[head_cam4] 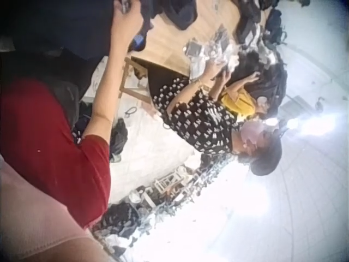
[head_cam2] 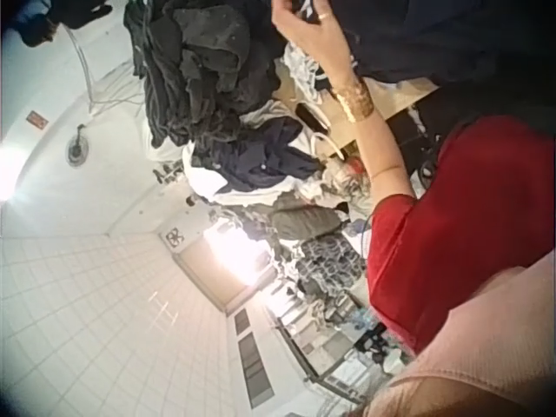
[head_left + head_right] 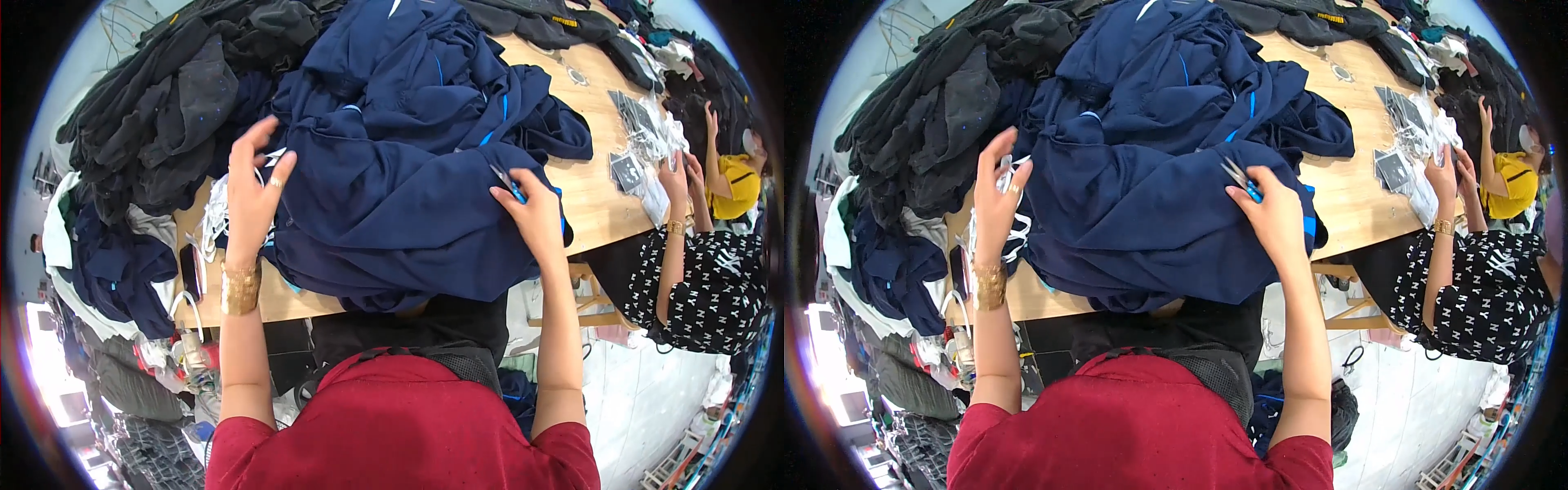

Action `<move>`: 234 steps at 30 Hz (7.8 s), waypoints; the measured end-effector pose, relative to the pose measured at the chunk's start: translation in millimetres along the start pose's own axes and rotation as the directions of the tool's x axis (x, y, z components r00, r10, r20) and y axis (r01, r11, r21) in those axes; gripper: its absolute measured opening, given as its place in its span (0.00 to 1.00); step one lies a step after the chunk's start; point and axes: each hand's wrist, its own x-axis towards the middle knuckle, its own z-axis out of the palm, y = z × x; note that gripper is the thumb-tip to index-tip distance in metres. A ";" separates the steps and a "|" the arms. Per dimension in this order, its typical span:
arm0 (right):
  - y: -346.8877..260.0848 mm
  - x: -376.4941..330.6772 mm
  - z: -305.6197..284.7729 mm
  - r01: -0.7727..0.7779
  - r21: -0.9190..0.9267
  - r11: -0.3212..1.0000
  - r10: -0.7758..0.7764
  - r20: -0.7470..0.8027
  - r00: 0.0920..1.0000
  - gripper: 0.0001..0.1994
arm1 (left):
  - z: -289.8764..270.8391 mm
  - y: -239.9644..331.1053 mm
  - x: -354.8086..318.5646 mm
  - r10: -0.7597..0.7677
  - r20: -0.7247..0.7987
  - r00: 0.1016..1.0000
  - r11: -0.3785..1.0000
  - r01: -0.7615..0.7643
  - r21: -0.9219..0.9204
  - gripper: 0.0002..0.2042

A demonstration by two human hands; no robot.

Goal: Trimming excess threads and threading drawstrings into navy blue athletic shorts.

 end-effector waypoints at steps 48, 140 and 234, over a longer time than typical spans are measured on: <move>27.6 -98.6 -30.7 -0.231 0.105 0.967 0.250 -0.228 0.941 0.13 | 50.4 49.2 -135.6 0.166 0.492 0.855 0.985 -0.163 -0.050 0.24; 36.7 -113.2 -21.3 -0.422 0.598 0.681 0.582 -0.092 0.808 0.02 | -72.7 -67.8 -45.4 -0.480 0.378 0.792 0.755 0.592 -0.283 0.16; 1.6 34.5 13.4 0.149 0.125 0.981 -0.147 -0.028 0.989 0.08 | -16.6 -41.3 -102.1 -0.411 0.545 0.731 -0.318 0.445 -0.837 0.16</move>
